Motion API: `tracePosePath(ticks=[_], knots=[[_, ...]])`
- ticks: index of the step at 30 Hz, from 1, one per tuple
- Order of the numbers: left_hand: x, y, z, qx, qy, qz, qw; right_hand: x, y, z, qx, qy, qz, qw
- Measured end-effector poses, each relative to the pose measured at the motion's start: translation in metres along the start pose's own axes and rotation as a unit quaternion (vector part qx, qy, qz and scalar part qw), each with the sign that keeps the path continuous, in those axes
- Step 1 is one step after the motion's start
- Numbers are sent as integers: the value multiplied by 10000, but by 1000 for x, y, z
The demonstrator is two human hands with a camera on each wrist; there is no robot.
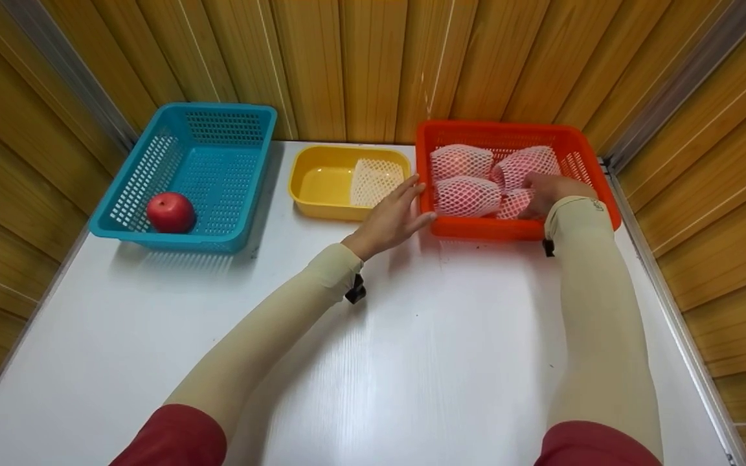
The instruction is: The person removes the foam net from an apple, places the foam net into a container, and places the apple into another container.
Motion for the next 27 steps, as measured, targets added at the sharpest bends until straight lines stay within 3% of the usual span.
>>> tracePosePath(ticks=[10,27], knots=[[1,-1,-1,53,-40,-37,10000,-1,-10,-7,-20,-79,6,10000],[1,0,-2,149,-240,-58,9996,-8,5,0,-109,272,-278,9992]])
Point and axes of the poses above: each hand's wrist, its own y-axis away from the middle knuckle, its own x-axis out of the palm, z = x × y, the point moved 10 cm from there along -y, towards the middle knuckle, and after that the axes turned 1 degree about -y, right-handed, at the moved point
